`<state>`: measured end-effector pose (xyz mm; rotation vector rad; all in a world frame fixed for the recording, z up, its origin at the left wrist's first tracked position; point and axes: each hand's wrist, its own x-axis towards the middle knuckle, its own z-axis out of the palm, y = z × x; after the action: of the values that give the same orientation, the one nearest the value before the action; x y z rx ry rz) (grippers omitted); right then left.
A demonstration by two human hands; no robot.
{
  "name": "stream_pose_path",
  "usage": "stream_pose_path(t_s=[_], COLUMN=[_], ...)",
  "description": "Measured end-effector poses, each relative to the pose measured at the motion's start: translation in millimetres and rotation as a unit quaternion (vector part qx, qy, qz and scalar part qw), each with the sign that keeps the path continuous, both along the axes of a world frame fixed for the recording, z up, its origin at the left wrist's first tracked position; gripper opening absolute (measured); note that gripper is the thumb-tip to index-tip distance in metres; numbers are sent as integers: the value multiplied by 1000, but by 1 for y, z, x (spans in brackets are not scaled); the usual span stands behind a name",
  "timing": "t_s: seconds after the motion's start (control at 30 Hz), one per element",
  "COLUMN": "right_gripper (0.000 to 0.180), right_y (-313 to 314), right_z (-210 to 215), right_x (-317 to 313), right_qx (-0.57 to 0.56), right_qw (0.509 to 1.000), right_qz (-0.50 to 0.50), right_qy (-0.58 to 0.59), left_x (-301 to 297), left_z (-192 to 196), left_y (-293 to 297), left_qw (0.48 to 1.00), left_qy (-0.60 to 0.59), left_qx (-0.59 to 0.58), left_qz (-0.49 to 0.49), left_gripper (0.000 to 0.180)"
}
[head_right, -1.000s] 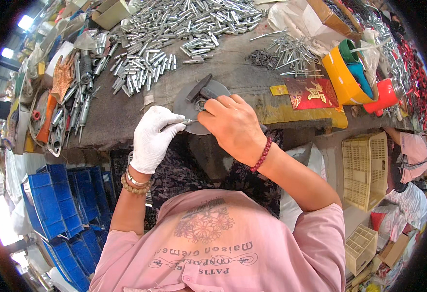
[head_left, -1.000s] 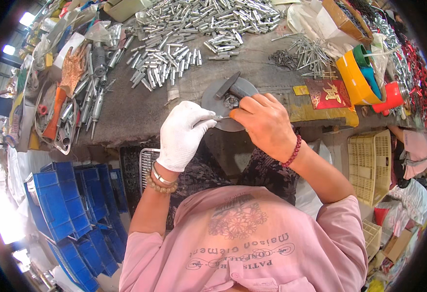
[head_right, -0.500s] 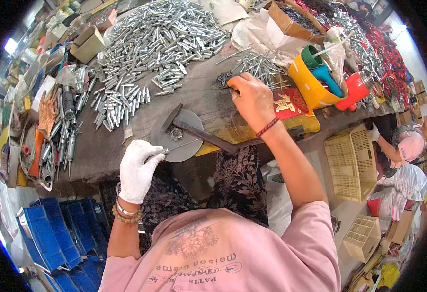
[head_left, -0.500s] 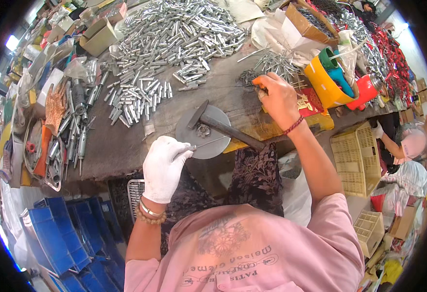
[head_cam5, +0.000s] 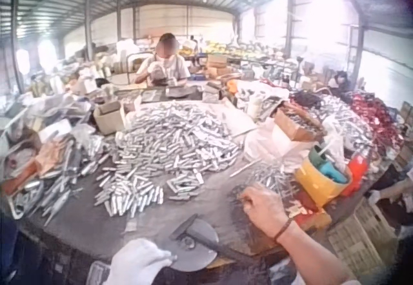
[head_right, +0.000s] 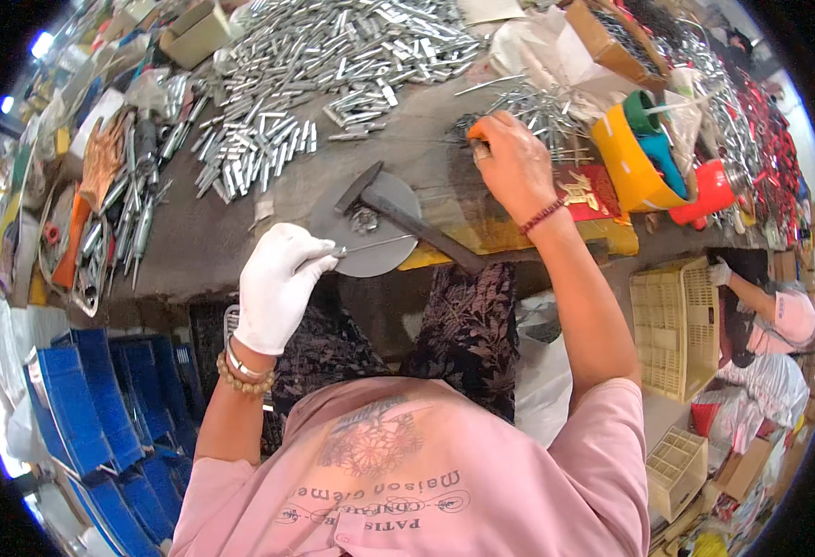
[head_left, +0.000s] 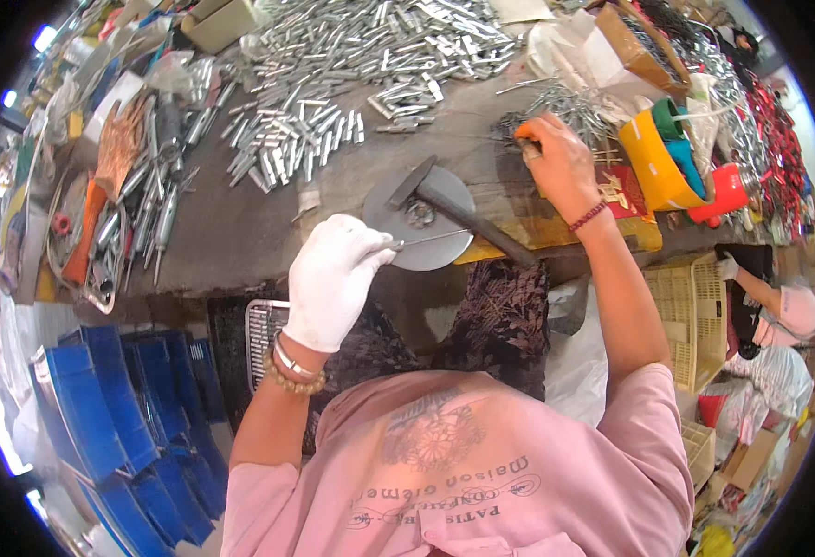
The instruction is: The person assembles small metal components by securing metal pins onto a small anvil using a hammer.
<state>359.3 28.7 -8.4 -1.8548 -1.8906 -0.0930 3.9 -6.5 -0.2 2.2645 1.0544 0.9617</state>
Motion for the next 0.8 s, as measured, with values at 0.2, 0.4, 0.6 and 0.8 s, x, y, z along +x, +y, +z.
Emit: stream_pose_path(t_s=[0.2, 0.4, 0.6, 0.8], right_gripper=[16, 21, 22, 26], right_y=[-41, -57, -56, -55], right_z=[33, 18, 11, 2], right_x=[-97, -139, -143, -145], right_qx=[-6, -10, -4, 26], right_qw=[964, 953, 955, 953], right_qz=[218, 254, 255, 257], right_qy=[151, 165, 154, 156], left_x=[-4, -4, -5, -6], left_z=[-4, -6, -8, -10], left_y=[0, -1, 0, 1], left_qw=[999, 999, 999, 999], left_qy=[20, 22, 26, 16], left_qx=[19, 26, 37, 37], left_qz=[20, 28, 26, 25], left_gripper=[22, 22, 22, 23])
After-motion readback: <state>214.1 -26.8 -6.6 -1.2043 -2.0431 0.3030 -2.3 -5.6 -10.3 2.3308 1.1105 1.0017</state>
